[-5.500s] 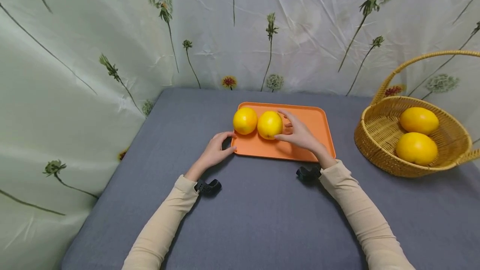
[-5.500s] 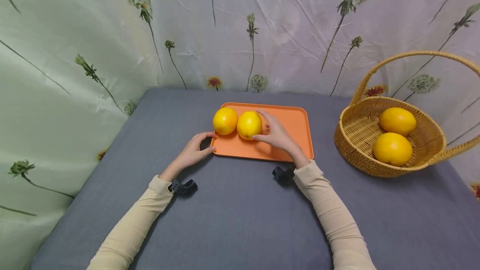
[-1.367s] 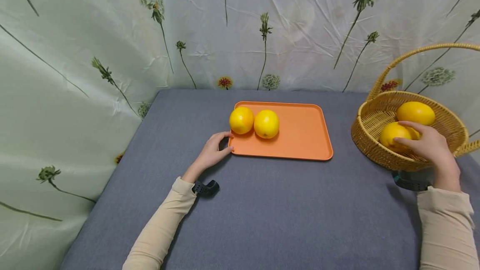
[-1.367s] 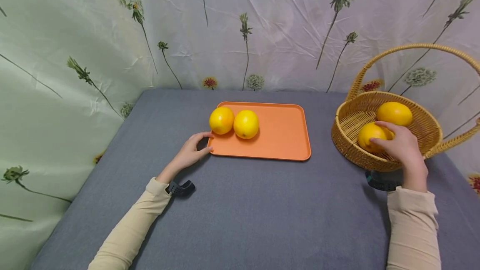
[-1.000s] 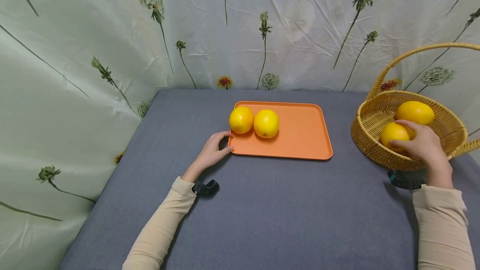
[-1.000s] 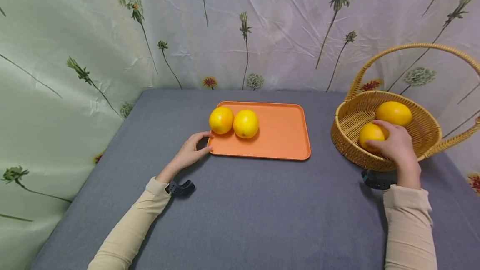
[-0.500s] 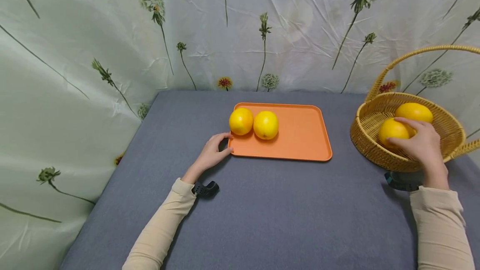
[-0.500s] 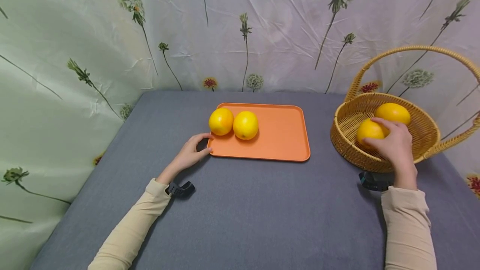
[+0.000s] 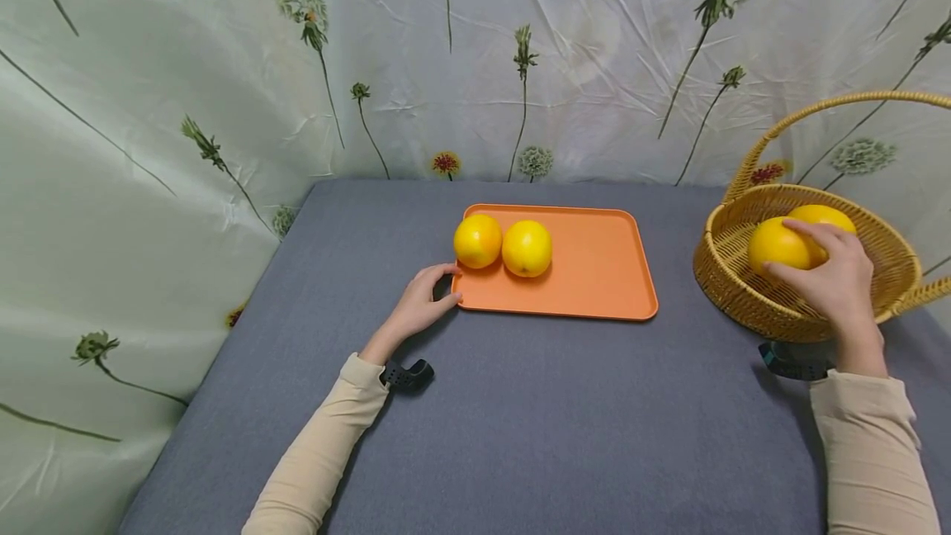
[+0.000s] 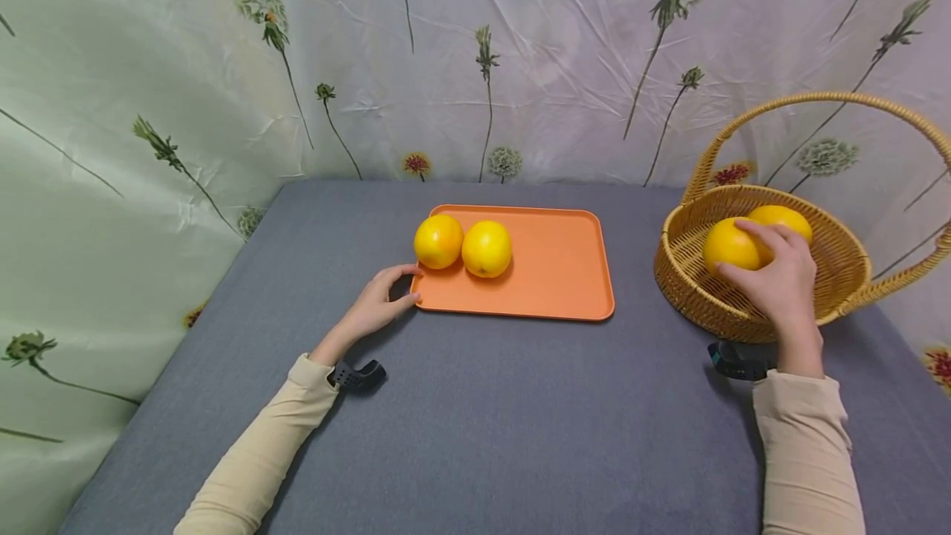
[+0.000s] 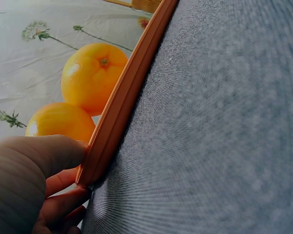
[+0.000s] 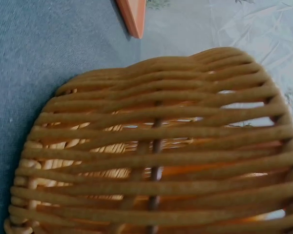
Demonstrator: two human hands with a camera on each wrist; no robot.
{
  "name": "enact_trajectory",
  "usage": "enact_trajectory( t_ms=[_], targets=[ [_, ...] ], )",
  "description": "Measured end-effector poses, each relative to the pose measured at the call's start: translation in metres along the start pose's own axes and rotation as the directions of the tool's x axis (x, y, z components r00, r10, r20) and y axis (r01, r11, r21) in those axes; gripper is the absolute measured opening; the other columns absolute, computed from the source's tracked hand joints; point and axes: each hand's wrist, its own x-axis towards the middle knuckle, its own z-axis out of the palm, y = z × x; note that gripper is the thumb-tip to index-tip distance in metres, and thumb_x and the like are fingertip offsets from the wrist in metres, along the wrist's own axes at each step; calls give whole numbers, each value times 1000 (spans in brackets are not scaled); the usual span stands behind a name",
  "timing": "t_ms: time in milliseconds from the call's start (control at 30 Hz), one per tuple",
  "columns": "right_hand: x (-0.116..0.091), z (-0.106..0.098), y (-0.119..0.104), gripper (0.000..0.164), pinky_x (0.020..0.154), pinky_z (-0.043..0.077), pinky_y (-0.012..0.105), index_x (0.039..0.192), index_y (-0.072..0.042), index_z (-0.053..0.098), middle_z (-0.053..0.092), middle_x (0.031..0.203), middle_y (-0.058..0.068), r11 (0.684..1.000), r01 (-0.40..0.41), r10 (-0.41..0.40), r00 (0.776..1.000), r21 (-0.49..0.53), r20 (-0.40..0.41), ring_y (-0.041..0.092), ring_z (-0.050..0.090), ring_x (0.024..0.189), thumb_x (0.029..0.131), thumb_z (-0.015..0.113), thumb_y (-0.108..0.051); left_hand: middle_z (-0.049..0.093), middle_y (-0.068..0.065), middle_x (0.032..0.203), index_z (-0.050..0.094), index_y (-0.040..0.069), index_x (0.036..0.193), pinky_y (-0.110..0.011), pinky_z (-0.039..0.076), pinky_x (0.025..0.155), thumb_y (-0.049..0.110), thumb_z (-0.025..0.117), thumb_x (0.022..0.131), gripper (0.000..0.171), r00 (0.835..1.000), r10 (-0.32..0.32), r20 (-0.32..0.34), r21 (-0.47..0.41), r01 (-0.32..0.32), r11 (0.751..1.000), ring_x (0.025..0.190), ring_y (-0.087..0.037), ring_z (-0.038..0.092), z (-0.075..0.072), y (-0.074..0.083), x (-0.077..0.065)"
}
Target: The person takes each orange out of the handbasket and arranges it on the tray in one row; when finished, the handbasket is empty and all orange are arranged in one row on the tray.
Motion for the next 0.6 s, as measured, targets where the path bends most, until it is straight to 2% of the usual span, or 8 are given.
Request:
enact_trajectory(
  t_ms=[67, 133, 167, 233, 333, 433, 500, 600],
  targets=[
    [0, 1, -1, 60, 94, 24, 50, 129, -10, 53, 50, 122, -13, 1000, 9, -8, 999, 17, -39, -1, 36, 113, 72, 72, -17, 55, -14, 130, 54, 5, 123, -51, 28, 110, 21, 62, 86, 42, 1000, 2, 0, 1, -2, 1000, 128, -32, 41, 0, -1, 0],
    [1, 3, -3, 59, 93, 24, 47, 127, -12, 55, 38, 108, -36, 999, 16, -13, 997, 38, -78, -18, 25, 103, 70, 73, -16, 55, -14, 130, 54, 5, 124, -50, 28, 110, 21, 62, 86, 42, 1000, 1, 0, 2, -1, 1000, 128, -32, 41, 0, -1, 0],
    [1, 3, -4, 59, 93, 24, 45, 126, -12, 57, 30, 102, -42, 999, 18, -13, 995, 48, -97, -23, 19, 98, 69, 74, -15, 55, -14, 130, 54, 5, 124, -50, 28, 110, 21, 62, 86, 42, 1000, 2, 1, 3, -2, 1000, 128, -32, 41, 0, -1, 0],
    [1, 5, -6, 59, 93, 24, 41, 124, -13, 58, 26, 98, -45, 998, 22, -13, 992, 63, -129, -24, 20, 96, 68, 75, -12, 55, -14, 130, 53, 5, 124, -50, 28, 110, 21, 62, 86, 42, 1000, 2, 2, 4, -2, 1000, 128, -32, 41, 0, -2, 0],
    [1, 6, -10, 58, 91, 23, 27, 121, -12, 61, 28, 99, -44, 996, 24, -8, 984, 90, -176, -22, 23, 98, 65, 75, -9, 55, -14, 130, 53, 5, 124, -50, 28, 110, 21, 62, 86, 42, 1000, 3, 3, 2, -3, 1000, 128, -31, 42, 0, -2, 0],
    [0, 7, -14, 57, 91, 24, 23, 119, -11, 62, 38, 109, -36, 992, 39, -13, 976, 117, -216, -21, 26, 100, 64, 75, -6, 54, -14, 130, 53, 5, 124, -50, 29, 110, 20, 62, 86, 42, 1000, 2, 4, -2, -2, 1000, 128, -32, 42, -1, -2, 1],
    [0, 6, -16, 56, 95, 25, 28, 118, -11, 62, 50, 118, -19, 990, 52, -21, 973, 129, -232, -21, 26, 102, 64, 75, -6, 54, -14, 130, 53, 5, 124, -50, 29, 110, 20, 63, 86, 42, 1000, 4, 5, -2, -4, 1000, 128, -32, 42, -1, -2, 0],
    [0, 6, -19, 56, 99, 26, 36, 119, -11, 62, 51, 129, 9, 990, 52, -19, 971, 133, -239, -22, 25, 104, 65, 74, -7, 54, -14, 130, 53, 5, 124, -50, 29, 110, 20, 63, 85, 42, 1000, 4, 7, -4, -4, 1000, 128, -32, 42, -1, -1, 0]
  ],
)
